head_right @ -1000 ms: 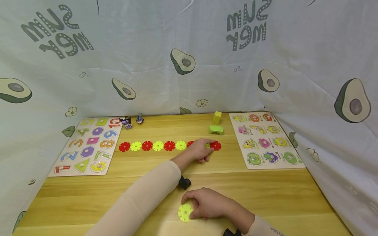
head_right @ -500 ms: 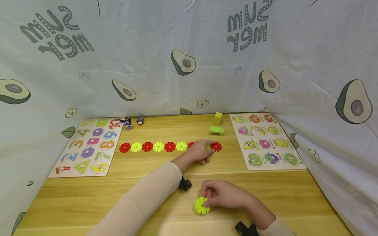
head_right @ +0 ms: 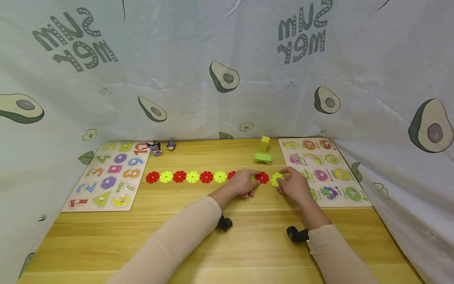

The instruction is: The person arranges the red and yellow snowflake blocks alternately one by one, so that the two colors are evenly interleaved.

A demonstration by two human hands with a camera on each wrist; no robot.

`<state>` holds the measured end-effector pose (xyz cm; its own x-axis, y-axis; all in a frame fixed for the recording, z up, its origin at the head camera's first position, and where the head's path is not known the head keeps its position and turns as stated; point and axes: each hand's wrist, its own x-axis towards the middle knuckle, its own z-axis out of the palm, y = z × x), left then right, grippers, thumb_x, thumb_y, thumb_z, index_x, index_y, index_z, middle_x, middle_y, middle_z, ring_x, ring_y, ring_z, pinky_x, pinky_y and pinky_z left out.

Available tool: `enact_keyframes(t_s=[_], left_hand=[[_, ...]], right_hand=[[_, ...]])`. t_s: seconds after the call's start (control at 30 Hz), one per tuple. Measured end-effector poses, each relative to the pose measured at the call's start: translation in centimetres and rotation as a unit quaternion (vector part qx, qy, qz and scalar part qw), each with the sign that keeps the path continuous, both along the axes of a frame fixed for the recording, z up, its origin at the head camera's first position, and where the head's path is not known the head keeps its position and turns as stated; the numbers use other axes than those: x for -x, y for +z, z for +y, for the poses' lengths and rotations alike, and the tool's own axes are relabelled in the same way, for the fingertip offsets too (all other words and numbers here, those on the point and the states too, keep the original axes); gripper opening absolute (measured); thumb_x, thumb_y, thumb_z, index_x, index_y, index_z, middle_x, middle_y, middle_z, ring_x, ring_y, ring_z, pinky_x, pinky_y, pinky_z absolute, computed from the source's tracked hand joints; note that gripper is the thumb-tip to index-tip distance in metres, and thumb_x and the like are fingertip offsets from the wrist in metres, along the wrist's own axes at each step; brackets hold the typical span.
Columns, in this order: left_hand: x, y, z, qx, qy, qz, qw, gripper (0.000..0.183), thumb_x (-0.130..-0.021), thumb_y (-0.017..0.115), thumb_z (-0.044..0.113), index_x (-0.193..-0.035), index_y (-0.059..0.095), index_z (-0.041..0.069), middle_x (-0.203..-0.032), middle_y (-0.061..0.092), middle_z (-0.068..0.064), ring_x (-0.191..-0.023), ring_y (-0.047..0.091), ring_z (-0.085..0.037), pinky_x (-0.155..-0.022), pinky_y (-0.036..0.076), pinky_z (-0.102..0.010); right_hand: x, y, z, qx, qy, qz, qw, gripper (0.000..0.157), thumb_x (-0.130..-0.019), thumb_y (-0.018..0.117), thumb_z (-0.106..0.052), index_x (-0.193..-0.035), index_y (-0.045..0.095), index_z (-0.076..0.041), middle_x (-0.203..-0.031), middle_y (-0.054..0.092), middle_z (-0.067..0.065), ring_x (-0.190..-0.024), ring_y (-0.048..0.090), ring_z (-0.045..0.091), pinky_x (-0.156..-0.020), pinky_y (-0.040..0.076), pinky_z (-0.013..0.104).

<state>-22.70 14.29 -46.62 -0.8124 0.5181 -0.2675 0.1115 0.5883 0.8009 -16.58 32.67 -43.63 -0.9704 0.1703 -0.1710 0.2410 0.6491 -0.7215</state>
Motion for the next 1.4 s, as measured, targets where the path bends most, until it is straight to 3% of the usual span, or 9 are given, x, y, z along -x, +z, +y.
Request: enact_keyframes(t_s=[0.23,0.57,0.67,0.8,0.93,1.03,1.17,1.3,1.4], left_hand=[[-0.6,0.2,0.0,0.008,0.010,0.006,0.9999,0.042,-0.093,0.057,0.028,-0.133,0.048,0.037,-0.046,0.057,-0.002,-0.033,0.049,-0.015,-0.035,0.045,-0.025],[-0.6,0.3,-0.4,0.023,0.014,0.003,0.9996,0.043,-0.093,0.056,0.031,-0.134,0.045,0.040,-0.048,0.058,-0.002,-0.034,0.050,-0.015,-0.035,0.044,-0.024],[-0.6,0.1,-0.7,0.027,0.013,0.010,0.9995,0.045,-0.093,0.056,0.031,-0.135,0.043,0.040,-0.048,0.058,-0.001,-0.035,0.050,-0.015,-0.036,0.044,-0.024],[-1.0,-0.3,-1.2,0.026,0.000,0.031,0.9992,0.048,-0.093,0.055,0.032,-0.137,0.039,0.042,-0.048,0.057,0.001,-0.036,0.051,-0.014,-0.038,0.045,-0.025],[-2.5,-0.7,-2.5,0.012,-0.039,0.066,0.9970,0.052,-0.092,0.056,0.033,-0.140,0.036,0.039,-0.048,0.056,0.004,-0.039,0.053,-0.011,-0.042,0.046,-0.026],[-4.0,-0.5,-4.5,-0.004,-0.068,0.077,0.9947,0.052,-0.092,0.057,0.033,-0.140,0.038,0.035,-0.050,0.057,0.005,-0.041,0.055,-0.010,-0.046,0.047,-0.025],[-5.6,0.4,-9.0,-0.005,-0.075,0.091,0.9930,0.049,-0.091,0.057,0.035,-0.138,0.043,0.030,-0.057,0.059,0.006,-0.048,0.056,-0.009,-0.050,0.047,-0.025],[-5.8,1.4,-14.7,0.027,-0.030,0.162,0.9859,0.046,-0.092,0.056,0.035,-0.135,0.048,0.024,-0.070,0.059,0.008,-0.058,0.054,-0.008,-0.053,0.046,-0.025],[-5.3,2.3,-19.3,0.071,0.025,0.242,0.9673,0.043,-0.091,0.058,0.033,-0.132,0.052,0.021,-0.088,0.063,0.006,-0.076,0.058,-0.011,-0.065,0.050,-0.029]], right_hand=[[1.9,-0.2,0.3,0.004,-0.054,-0.051,0.997,0.038,-0.093,0.056,-0.018,-0.122,0.042,0.002,-0.072,0.063,0.011,-0.058,0.063,0.017,-0.055,0.054,0.029],[2.0,-0.4,0.0,-0.057,-0.029,-0.043,0.997,0.039,-0.091,0.058,-0.025,-0.114,0.046,0.004,-0.066,0.062,0.007,-0.053,0.060,0.017,-0.050,0.050,0.030],[2.1,-0.9,-0.2,-0.049,-0.029,-0.040,0.998,0.038,-0.091,0.057,-0.026,-0.114,0.045,0.002,-0.064,0.061,0.007,-0.053,0.060,0.017,-0.050,0.050,0.030],[1.9,-1.1,-0.4,-0.047,-0.032,-0.036,0.998,0.040,-0.093,0.055,-0.030,-0.117,0.044,0.001,-0.064,0.061,0.008,-0.052,0.060,0.018,-0.051,0.051,0.031],[1.2,-0.9,-0.4,-0.070,-0.037,-0.032,0.996,0.046,-0.096,0.047,-0.036,-0.123,0.043,0.000,-0.064,0.061,0.006,-0.052,0.061,0.018,-0.055,0.047,0.031],[0.3,-0.3,-0.2,-0.084,-0.023,-0.021,0.996,0.049,-0.097,0.044,-0.038,-0.127,0.041,0.000,-0.064,0.062,0.006,-0.053,0.061,0.019,-0.056,0.044,0.032],[-1.1,0.8,0.6,-0.121,0.009,0.007,0.993,0.052,-0.096,0.044,-0.042,-0.127,0.044,-0.001,-0.068,0.063,0.007,-0.056,0.058,0.019,-0.053,0.042,0.031],[-2.4,2.0,1.5,-0.174,0.037,0.030,0.984,0.058,-0.093,0.044,-0.050,-0.124,0.047,-0.002,-0.080,0.061,0.011,-0.059,0.055,0.017,-0.049,0.041,0.029],[-3.1,3.1,2.2,-0.216,0.062,0.044,0.973,0.059,-0.092,0.046,-0.052,-0.122,0.049,-0.001,-0.085,0.060,0.014,-0.061,0.053,0.020,-0.047,0.042,0.031]])
